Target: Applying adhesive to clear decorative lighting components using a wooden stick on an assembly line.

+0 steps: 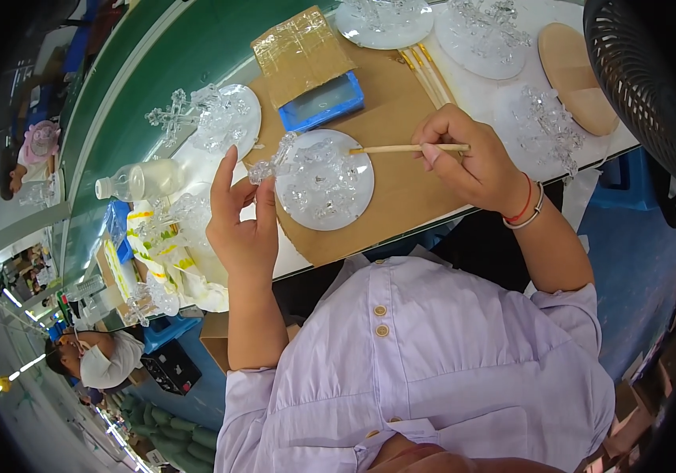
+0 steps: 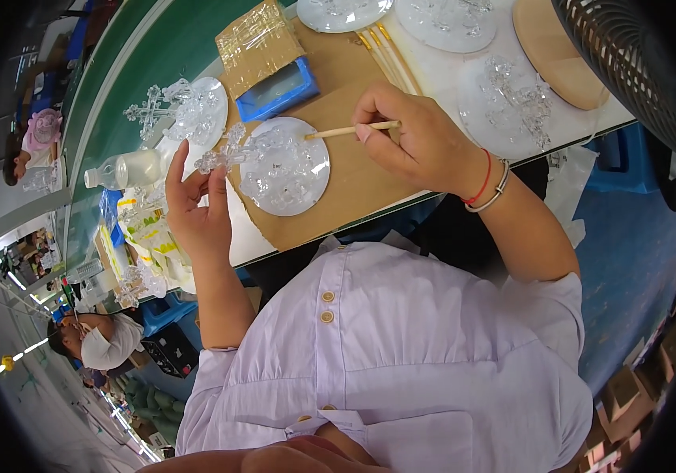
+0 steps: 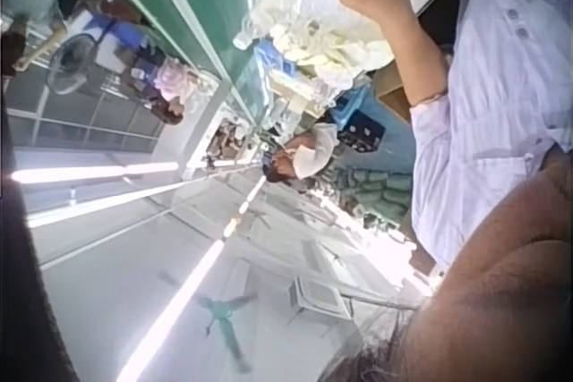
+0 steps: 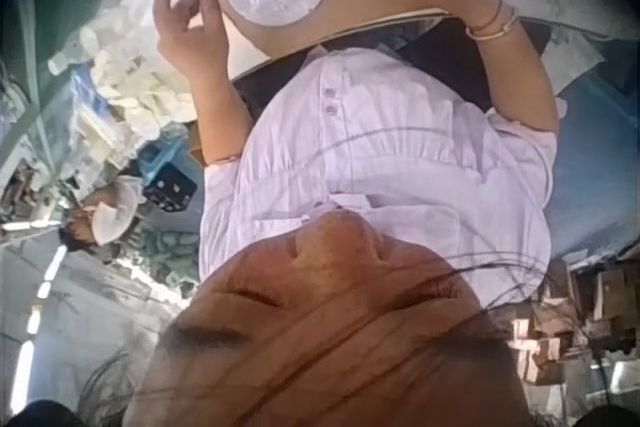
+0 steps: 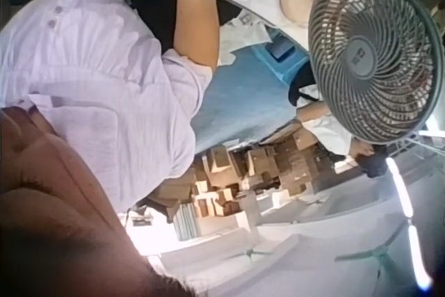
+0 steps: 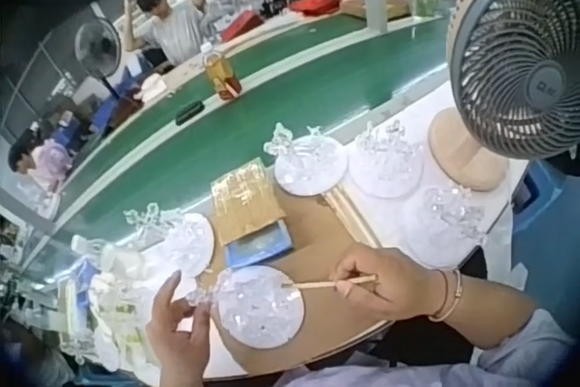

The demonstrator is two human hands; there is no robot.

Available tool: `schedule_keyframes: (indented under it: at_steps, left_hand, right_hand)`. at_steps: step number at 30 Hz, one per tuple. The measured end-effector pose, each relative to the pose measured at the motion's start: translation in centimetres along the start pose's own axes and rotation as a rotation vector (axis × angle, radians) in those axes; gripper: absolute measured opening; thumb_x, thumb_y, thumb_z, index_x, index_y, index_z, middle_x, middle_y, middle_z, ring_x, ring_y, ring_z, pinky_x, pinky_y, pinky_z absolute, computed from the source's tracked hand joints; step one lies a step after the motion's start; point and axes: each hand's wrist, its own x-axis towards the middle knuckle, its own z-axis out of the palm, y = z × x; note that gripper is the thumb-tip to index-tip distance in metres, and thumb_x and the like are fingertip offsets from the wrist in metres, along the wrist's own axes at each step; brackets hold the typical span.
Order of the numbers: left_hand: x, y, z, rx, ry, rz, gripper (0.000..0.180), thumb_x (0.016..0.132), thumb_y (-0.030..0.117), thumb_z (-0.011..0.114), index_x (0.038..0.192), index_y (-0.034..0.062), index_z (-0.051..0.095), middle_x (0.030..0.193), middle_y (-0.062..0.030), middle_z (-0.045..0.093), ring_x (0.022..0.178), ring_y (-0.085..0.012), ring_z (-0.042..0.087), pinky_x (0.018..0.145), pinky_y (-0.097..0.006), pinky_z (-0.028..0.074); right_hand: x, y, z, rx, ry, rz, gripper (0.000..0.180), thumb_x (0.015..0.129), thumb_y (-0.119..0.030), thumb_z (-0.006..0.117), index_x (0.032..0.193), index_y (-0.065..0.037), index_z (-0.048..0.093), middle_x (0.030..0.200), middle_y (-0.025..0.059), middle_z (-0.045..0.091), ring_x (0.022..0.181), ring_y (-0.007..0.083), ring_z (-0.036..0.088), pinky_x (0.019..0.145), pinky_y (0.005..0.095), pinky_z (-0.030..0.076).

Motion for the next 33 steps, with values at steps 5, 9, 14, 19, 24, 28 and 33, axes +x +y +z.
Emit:
schedule_keyframes:
  at_steps: [5, 9, 14, 19, 24, 28, 33]
  left_hand:
    - [0.1, 0.1, -0.2, 0.003, -0.004, -0.020, 0.053, 0.083, 0.010, 0.073, 0.133, 0.0097, 0.052, 0.080, -0.0115, 0.069, 0.075, -0.0155, 0.069, 0.072, -0.028, 0.054]
    - [0.0, 0.3, -0.2, 0.004, -0.017, -0.042, 0.053, 0.084, 0.010, 0.072, 0.133, 0.0092, 0.052, 0.081, -0.0115, 0.069, 0.075, -0.0151, 0.068, 0.073, -0.028, 0.055]
    - [0.2, 0.4, -0.1, -0.021, -0.011, -0.031, 0.053, 0.084, 0.009, 0.071, 0.133, 0.0086, 0.051, 0.081, -0.0114, 0.069, 0.076, -0.0146, 0.068, 0.074, -0.028, 0.055]
    - [0.2, 0.5, 0.0, -0.038, -0.012, -0.041, 0.052, 0.084, 0.009, 0.071, 0.133, 0.0084, 0.051, 0.082, -0.0115, 0.069, 0.076, -0.0143, 0.068, 0.074, -0.028, 0.056]
    - [0.2, 0.7, -0.2, -0.043, -0.025, -0.036, 0.053, 0.084, 0.009, 0.071, 0.133, 0.0087, 0.051, 0.082, -0.0117, 0.070, 0.076, -0.0147, 0.068, 0.074, -0.028, 0.056]
    - [0.1, 0.8, -0.2, -0.045, -0.027, -0.040, 0.054, 0.084, 0.008, 0.071, 0.133, 0.0091, 0.051, 0.083, -0.0119, 0.070, 0.076, -0.0149, 0.068, 0.074, -0.028, 0.056]
    - [0.1, 1.0, -0.3, -0.062, -0.034, -0.046, 0.055, 0.083, 0.008, 0.071, 0.134, 0.0095, 0.050, 0.082, -0.0119, 0.070, 0.076, -0.0154, 0.068, 0.074, -0.028, 0.056]
  right_hand:
    - [-0.4, -0.5, -0.7, 0.011, -0.026, 0.038, 0.004, 0.089, -0.004, 0.049, 0.091, -0.001, 0.051, 0.084, 0.0075, 0.060, 0.067, 0.0104, 0.053, 0.062, 0.0243, 0.044]
    - [-0.3, -0.8, -1.2, -0.034, -0.070, 0.000, 0.004, 0.088, -0.005, 0.050, 0.090, -0.001, 0.051, 0.084, 0.0081, 0.060, 0.066, 0.0112, 0.053, 0.062, 0.0251, 0.043]
    - [0.4, -1.4, -0.8, -0.063, -0.053, 0.034, 0.004, 0.088, -0.004, 0.051, 0.089, -0.001, 0.051, 0.084, 0.0084, 0.060, 0.068, 0.0136, 0.054, 0.063, 0.0263, 0.044]
    - [0.4, -1.3, -0.6, -0.141, -0.054, 0.006, 0.004, 0.087, -0.003, 0.051, 0.090, 0.000, 0.051, 0.083, 0.0093, 0.059, 0.068, 0.0160, 0.056, 0.064, 0.0277, 0.045]
    - [-0.1, -2.3, -0.9, -0.137, -0.112, 0.010, 0.005, 0.086, -0.003, 0.051, 0.089, 0.000, 0.051, 0.081, 0.0098, 0.059, 0.067, 0.0180, 0.056, 0.064, 0.0282, 0.046]
    - [-0.2, -2.4, -0.6, -0.164, -0.083, -0.007, 0.004, 0.085, -0.002, 0.051, 0.088, 0.000, 0.051, 0.080, 0.0104, 0.058, 0.066, 0.0198, 0.056, 0.062, 0.0290, 0.046]
    - [-0.9, -2.9, -0.1, -0.208, -0.122, -0.172, 0.007, 0.080, 0.002, 0.054, 0.087, 0.000, 0.051, 0.079, 0.0123, 0.057, 0.063, 0.0254, 0.055, 0.059, 0.0323, 0.045]
